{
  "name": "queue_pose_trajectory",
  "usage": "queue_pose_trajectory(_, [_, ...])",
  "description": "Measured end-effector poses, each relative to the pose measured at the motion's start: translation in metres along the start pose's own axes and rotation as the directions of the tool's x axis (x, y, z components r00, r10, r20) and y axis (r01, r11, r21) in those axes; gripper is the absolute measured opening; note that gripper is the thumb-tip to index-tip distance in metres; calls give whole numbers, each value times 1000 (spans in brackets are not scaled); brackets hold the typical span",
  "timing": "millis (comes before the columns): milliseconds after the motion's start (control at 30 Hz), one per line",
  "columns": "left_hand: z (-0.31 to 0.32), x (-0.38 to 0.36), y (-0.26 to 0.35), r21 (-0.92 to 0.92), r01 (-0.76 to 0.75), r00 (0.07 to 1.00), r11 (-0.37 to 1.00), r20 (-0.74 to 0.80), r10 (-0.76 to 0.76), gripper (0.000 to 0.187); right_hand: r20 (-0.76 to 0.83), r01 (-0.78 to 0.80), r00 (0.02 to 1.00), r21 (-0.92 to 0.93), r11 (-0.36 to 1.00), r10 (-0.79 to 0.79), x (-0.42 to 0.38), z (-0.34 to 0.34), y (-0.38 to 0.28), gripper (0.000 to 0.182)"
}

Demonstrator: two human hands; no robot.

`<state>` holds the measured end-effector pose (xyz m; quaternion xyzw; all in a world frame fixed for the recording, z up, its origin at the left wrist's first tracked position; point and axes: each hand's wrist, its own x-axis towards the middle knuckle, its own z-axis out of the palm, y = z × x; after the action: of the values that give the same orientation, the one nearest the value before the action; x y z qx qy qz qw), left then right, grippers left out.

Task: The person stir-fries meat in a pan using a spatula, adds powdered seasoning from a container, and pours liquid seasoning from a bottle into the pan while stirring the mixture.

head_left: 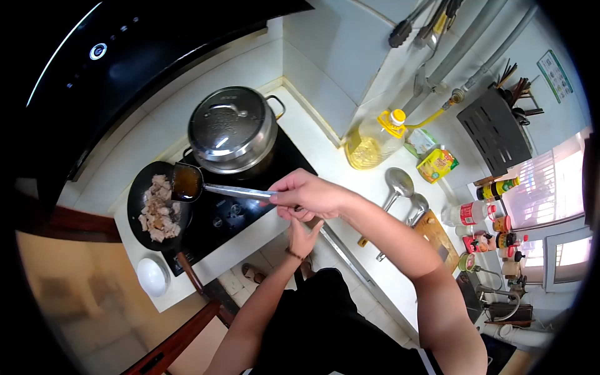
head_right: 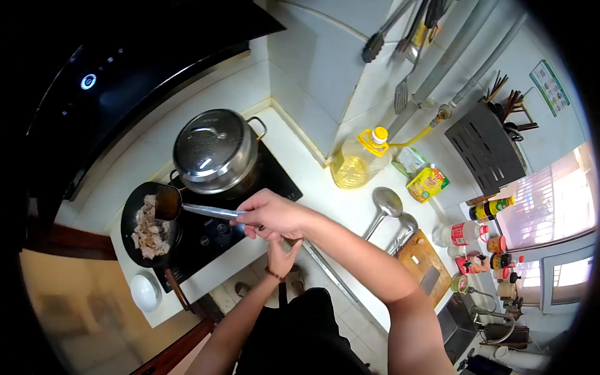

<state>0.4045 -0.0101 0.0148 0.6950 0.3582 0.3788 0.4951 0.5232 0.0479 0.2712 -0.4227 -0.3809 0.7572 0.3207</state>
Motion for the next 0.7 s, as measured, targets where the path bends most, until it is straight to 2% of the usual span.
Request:
queue_pose_trajectory(33, [18,11,-9,189,2,989,982,144,-30,54,-13,-3,1000,3,1000,3,-2,-4,4,22])
queue_pose_trajectory(67, [59,15,-58,437,-167,985,884,109,133,54,-46,-6,999,-10,1000,6,-5,-7,9,22])
queue_pose_trajectory(100, [99,19,-99,653,-302,946,694,117,301,54,-80,-8,997,-25,1000,6,-6,-10,13,22])
queue_pose_trajectory(133, [107,31,-69,692,-293,949,660,130,286,60,-109,-24,994,-47,999,19,-6,-14,19,21])
queue_pose_trajectory(167, [105,55,-41,-29,194,975,981,115,-189,70,-119,-10,993,-12,1000,8,-6,-17,25,22])
queue_pose_trajectory(233, [126,65,-31,-108,160,986,981,66,-153,71,-127,5,992,-24,1000,-8,-5,-24,35,21])
queue_pose_trajectory(267, [134,72,-34,-75,-15,1000,997,1,15,67,-143,6,990,-18,1000,-9,-6,-27,38,21])
queue_pose_trajectory(367, [153,78,-37,-15,-6,999,1000,54,7,67,-132,-5,991,51,999,12,-8,-32,48,21])
queue_pose_trajectory(400, [154,82,-34,0,-73,996,997,54,73,67,-125,1,992,54,999,5,-7,-34,52,21])
queue_pose_trajectory(600, [150,90,-36,50,-67,992,996,112,61,71,-109,-7,994,54,999,13,5,-32,64,21])
queue_pose_trajectory(633, [146,88,-39,32,-81,988,996,136,75,78,-109,-20,994,56,998,26,9,-28,64,22])
queue_pose_trajectory(700, [138,85,-42,114,-87,986,990,151,69,84,-97,-44,994,26,999,47,20,-21,63,23])
